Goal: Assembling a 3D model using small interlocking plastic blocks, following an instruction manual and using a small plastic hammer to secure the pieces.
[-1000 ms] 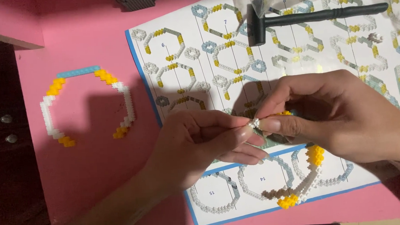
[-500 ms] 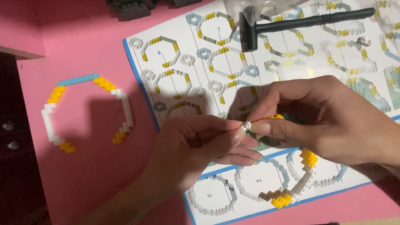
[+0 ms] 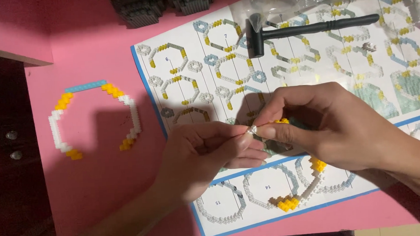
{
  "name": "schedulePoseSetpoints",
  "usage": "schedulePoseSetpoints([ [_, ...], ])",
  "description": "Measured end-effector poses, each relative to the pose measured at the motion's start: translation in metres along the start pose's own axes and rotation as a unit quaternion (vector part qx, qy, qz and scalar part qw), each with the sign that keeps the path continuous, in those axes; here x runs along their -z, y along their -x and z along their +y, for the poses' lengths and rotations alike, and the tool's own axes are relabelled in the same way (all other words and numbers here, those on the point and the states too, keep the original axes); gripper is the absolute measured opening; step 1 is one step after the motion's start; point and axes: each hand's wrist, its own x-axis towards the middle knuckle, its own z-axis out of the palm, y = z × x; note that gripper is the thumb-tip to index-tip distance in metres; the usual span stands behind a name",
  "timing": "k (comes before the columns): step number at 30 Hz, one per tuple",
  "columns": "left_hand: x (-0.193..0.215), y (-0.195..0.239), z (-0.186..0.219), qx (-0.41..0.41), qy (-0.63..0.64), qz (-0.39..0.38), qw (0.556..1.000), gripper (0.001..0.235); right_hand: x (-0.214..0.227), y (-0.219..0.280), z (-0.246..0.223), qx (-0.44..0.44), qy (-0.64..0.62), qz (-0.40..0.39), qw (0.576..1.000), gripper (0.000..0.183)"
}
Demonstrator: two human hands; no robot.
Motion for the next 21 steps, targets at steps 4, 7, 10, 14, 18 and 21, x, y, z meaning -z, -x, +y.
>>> schedulePoseSetpoints([
  [4, 0.003, 0.000, -0.004, -0.011, 0.019, -0.005, 1.000, 0.032, 0.000, 0.000, 0.001, 0.016, 0.013, -0.005, 1.000, 0.013],
  [7, 0.003, 0.001, -0.008, -0.021, 0.008, 0.010, 1.000, 0.035, 0.000, 0.000, -0.001, 0.008, 0.048, -0.002, 0.999, 0.014],
  [10, 0.002, 0.002, -0.009, -0.038, -0.010, 0.007, 0.999, 0.035, 0.001, -0.001, -0.001, 0.011, 0.067, -0.005, 0.998, 0.014],
  [14, 0.000, 0.002, -0.011, -0.043, -0.010, 0.021, 0.999, 0.034, 0.001, 0.000, 0.001, 0.021, 0.064, -0.004, 0.998, 0.012],
  [18, 0.001, 0.003, -0.012, -0.067, -0.026, 0.008, 0.997, 0.031, 0.001, 0.000, 0.002, 0.024, 0.080, -0.003, 0.997, 0.012],
  [21, 0.000, 0.004, -0.013, -0.074, -0.023, 0.006, 0.997, 0.030, -0.001, 0.001, 0.004, 0.031, 0.076, 0.001, 0.997, 0.012],
])
